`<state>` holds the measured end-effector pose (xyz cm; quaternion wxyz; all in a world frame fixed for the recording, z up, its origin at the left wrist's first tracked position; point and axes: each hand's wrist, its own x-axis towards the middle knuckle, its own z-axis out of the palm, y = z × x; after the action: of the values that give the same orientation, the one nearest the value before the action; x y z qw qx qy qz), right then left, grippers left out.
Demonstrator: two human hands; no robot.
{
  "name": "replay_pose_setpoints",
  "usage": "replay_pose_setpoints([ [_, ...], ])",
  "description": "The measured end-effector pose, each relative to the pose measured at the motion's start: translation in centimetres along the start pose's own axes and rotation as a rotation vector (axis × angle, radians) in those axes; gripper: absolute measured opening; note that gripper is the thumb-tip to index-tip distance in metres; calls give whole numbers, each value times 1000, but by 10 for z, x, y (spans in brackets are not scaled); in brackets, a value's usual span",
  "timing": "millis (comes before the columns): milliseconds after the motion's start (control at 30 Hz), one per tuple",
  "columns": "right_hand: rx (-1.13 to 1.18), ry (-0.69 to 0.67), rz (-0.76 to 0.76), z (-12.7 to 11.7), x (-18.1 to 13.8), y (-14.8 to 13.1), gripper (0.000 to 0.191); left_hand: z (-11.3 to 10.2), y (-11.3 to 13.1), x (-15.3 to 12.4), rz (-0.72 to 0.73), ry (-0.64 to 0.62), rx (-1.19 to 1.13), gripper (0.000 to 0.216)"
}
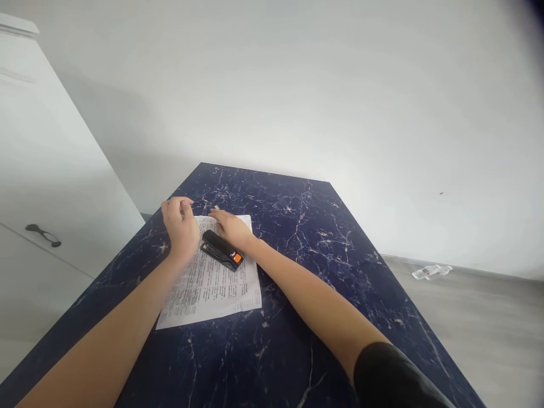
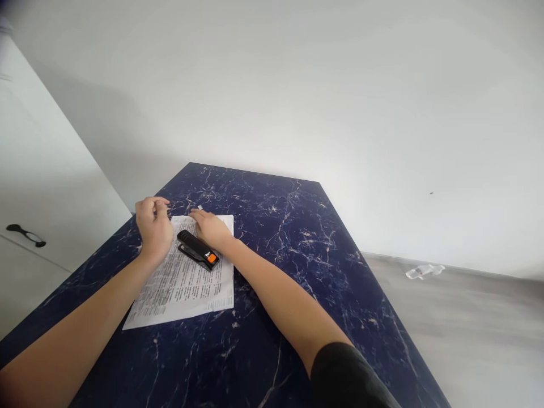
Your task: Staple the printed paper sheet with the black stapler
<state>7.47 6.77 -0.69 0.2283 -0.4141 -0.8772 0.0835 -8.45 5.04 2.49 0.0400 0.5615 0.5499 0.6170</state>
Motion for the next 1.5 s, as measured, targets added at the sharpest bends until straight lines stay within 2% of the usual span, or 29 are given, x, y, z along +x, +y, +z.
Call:
replay_pose_setpoints([
  [100,89,-137,-114,-9,-27,-2,44,0,8,-5,90,-10,-33,22],
  [167,94,-188,-128,-15,-44,-2,43,0,14,-9,138,-36,-50,23],
  [233,101,-200,-110,-24,-62,1,45,2,19,-14,180,-92,-70,24],
  [300,115,-205,-93,-35,-82,6,45,3,26,-20,227,-199,-96,25],
  [500,134,-179,23,-70,-159,30,49,11,49,-52,342,-668,-217,27],
  [600,161,-79,107,-86,-184,34,43,13,51,-65,390,-1025,-282,34],
  [667,189,61,206,-100,-192,29,37,15,47,-69,415,-1251,-238,54],
  [733,207,125,278,-116,-196,18,33,17,40,-71,410,-1369,-153,82],
  [800,185,43,271,-129,-200,4,27,19,35,-71,404,-1398,-109,93],
  [867,125,-83,246,-135,-204,-7,31,20,34,-69,420,-1395,-98,89],
  [933,68,-138,258,-131,-207,-12,26,19,35,-67,444,-1379,-75,83],
  [1000,56,-87,270,-122,-209,-10,13,19,37,-66,462,-1360,-36,81],
  [1133,119,101,233,-108,-205,4,31,19,38,-65,466,-1330,-3,83],
  [1233,247,105,282,-109,-201,13,36,21,38,-67,462,-1322,4,84],
  [1367,588,78,349,-117,-201,23,39,22,36,-68,456,-1321,-26,81],
  [1500,811,8,395,-119,-204,34,56,22,32,-68,447,-1352,-53,91],
])
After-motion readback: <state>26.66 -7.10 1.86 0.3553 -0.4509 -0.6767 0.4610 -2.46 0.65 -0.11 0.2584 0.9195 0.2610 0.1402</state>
